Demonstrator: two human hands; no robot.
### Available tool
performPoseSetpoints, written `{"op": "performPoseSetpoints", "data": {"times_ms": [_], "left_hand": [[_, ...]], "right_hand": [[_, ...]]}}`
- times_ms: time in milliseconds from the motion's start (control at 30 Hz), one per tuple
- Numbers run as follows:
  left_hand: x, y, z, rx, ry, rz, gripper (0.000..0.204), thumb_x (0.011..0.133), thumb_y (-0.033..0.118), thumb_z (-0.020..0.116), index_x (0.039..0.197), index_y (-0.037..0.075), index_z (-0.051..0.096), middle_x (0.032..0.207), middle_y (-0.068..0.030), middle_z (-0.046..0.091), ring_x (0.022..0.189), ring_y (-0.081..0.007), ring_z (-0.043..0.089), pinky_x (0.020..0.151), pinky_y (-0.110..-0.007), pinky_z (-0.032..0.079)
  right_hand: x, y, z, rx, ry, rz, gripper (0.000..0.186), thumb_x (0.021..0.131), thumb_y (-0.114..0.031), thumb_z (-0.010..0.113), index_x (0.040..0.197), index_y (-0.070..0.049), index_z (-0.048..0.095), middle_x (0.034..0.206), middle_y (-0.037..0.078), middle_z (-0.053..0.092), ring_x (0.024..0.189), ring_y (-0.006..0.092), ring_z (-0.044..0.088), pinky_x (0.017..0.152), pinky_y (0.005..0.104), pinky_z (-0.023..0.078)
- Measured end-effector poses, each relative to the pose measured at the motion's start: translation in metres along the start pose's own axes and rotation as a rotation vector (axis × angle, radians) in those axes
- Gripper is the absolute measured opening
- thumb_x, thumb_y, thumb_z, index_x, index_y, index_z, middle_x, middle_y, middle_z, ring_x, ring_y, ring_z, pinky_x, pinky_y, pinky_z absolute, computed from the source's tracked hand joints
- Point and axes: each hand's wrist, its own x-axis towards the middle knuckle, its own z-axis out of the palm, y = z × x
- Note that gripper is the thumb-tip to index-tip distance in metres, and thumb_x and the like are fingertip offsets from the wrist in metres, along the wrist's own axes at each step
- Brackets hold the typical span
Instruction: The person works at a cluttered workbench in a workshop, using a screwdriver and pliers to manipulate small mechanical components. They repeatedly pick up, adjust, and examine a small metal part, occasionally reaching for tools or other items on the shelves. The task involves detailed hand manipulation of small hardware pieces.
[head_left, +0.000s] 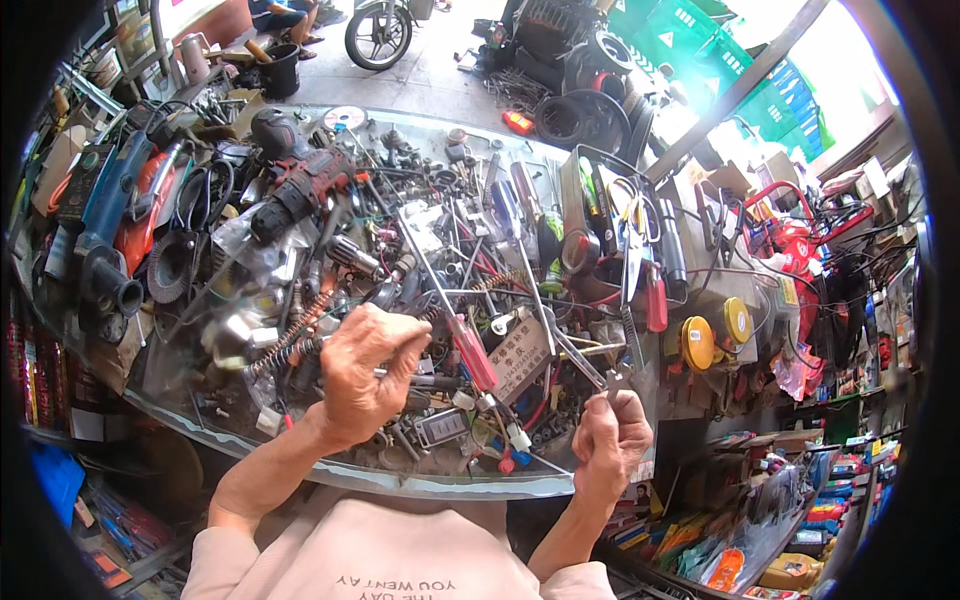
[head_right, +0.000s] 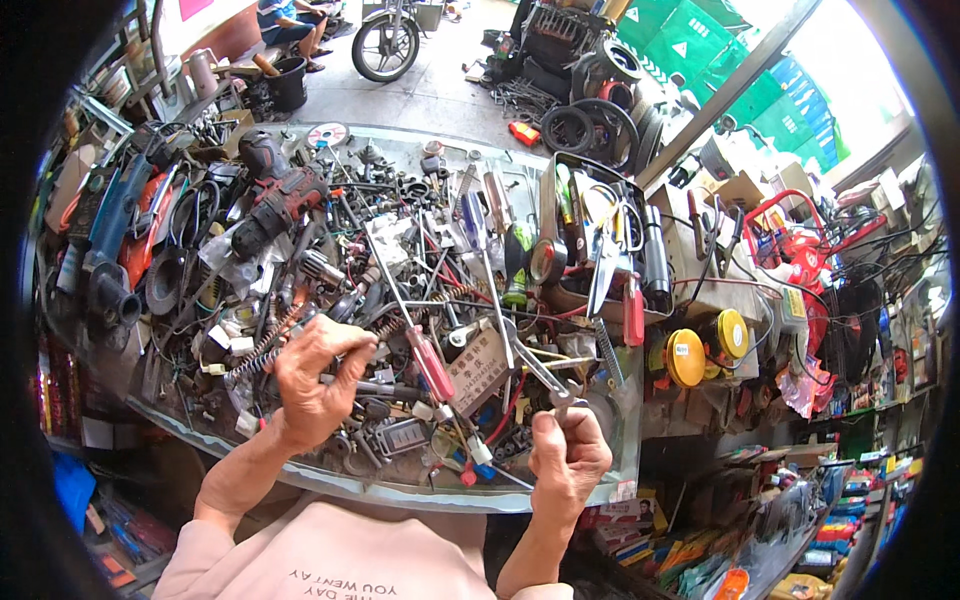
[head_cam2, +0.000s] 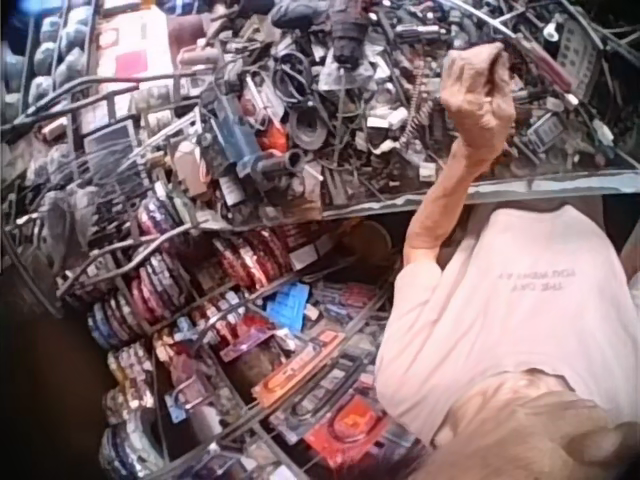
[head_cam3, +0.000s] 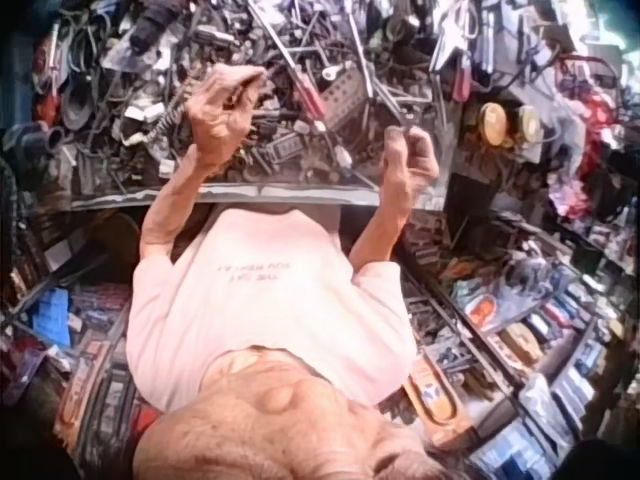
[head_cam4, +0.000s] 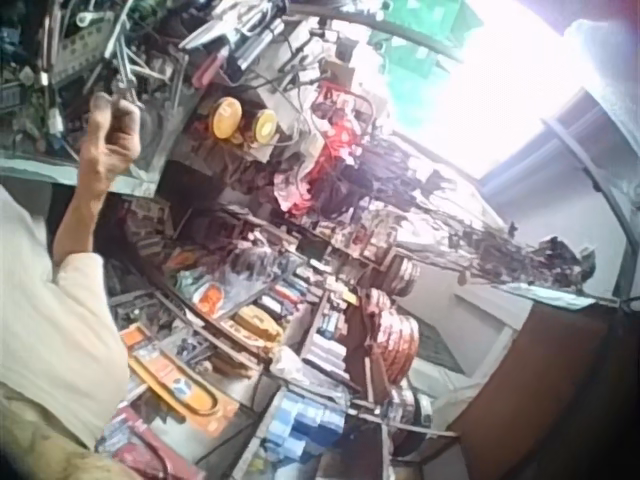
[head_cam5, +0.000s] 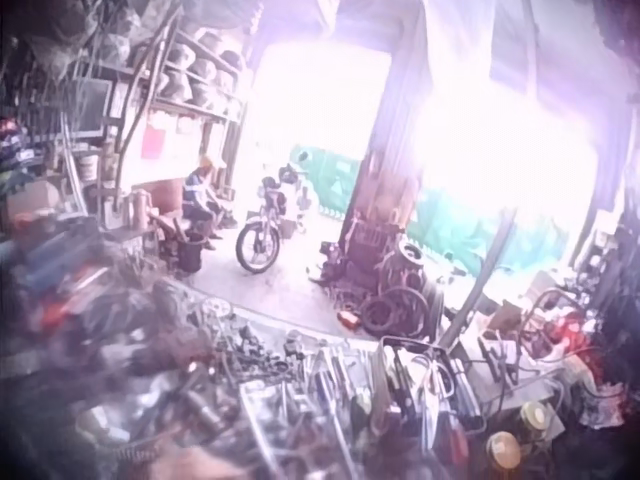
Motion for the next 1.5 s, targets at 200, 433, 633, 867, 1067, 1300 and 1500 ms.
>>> {"op": "performPoseSetpoints", "data": {"times_ms": [200,433,633,867,1067,1300,1500], "left_hand": [[0.005,-0.003,-0.007,0.082,0.074,-0.101,0.014,0.081,-0.005,0.070,0.093,0.001,0.065,0.083,-0.0089,0.067,0.070,-0.0191,0.060,0.066,-0.029,0.047],[0.005,-0.003,-0.010,0.072,0.131,-0.190,0.009,0.084,-0.003,0.070,0.092,0.000,0.066,0.078,-0.0033,0.061,0.069,-0.0089,0.051,0.064,-0.022,0.041],[0.007,-0.010,-0.008,0.084,0.098,-0.277,0.010,0.085,-0.001,0.069,0.095,0.000,0.065,0.080,-0.0044,0.063,0.067,-0.0095,0.054,0.063,-0.023,0.044],[0.002,-0.010,-0.006,0.046,0.145,-0.398,0.010,0.089,0.000,0.067,0.099,-0.001,0.066,0.087,-0.0032,0.066,0.080,-0.0078,0.060,0.073,-0.020,0.047],[0.001,-0.012,-0.003,-0.043,0.202,-0.485,0.011,0.089,0.003,0.067,0.099,-0.002,0.066,0.089,-0.0053,0.069,0.081,-0.0093,0.063,0.074,-0.022,0.049],[-0.001,-0.015,-0.008,-0.046,0.237,-0.472,0.013,0.089,0.001,0.066,0.102,-0.002,0.065,0.091,-0.0046,0.068,0.083,-0.0088,0.063,0.075,-0.021,0.049],[0.008,-0.017,-0.020,-0.107,0.394,-0.471,0.014,0.092,0.006,0.065,0.104,0.000,0.065,0.091,-0.0051,0.069,0.079,-0.0061,0.059,0.073,-0.020,0.047]], "right_hand": [[-0.008,0.013,0.001,-0.373,0.020,-0.063,0.020,0.085,-0.011,0.076,0.082,0.001,0.061,0.064,-0.008,0.050,0.057,-0.0010,0.035,0.049,0.0172,0.026],[-0.011,0.026,-0.026,-0.641,-0.019,-0.202,0.022,0.084,-0.010,0.076,0.078,0.001,0.059,0.059,-0.007,0.048,0.054,-0.0003,0.035,0.048,0.0166,0.029],[-0.004,0.014,-0.055,-0.759,-0.007,-0.228,0.017,0.083,-0.009,0.076,0.082,0.001,0.062,0.060,-0.006,0.051,0.055,-0.0004,0.039,0.048,0.0175,0.030],[0.008,0.020,-0.096,-0.641,0.320,-0.072,0.015,0.095,-0.011,0.061,0.101,0.002,0.061,0.078,-0.003,0.054,0.064,0.0032,0.044,0.056,0.0192,0.035],[0.006,0.040,-0.114,-1.028,0.395,-0.244,0.020,0.092,-0.004,0.057,0.110,0.004,0.060,0.096,0.011,0.061,0.081,0.0211,0.060,0.069,0.0315,0.048],[0.007,0.047,-0.113,-1.317,0.383,-0.294,0.024,0.086,-0.001,0.059,0.110,0.003,0.060,0.100,0.019,0.061,0.091,0.0379,0.061,0.079,0.0418,0.049],[0.007,0.044,-0.108,-1.462,0.388,-0.265,0.021,0.086,-0.006,0.062,0.107,0.000,0.062,0.099,0.017,0.062,0.092,0.0370,0.061,0.078,0.0430,0.049]]}}
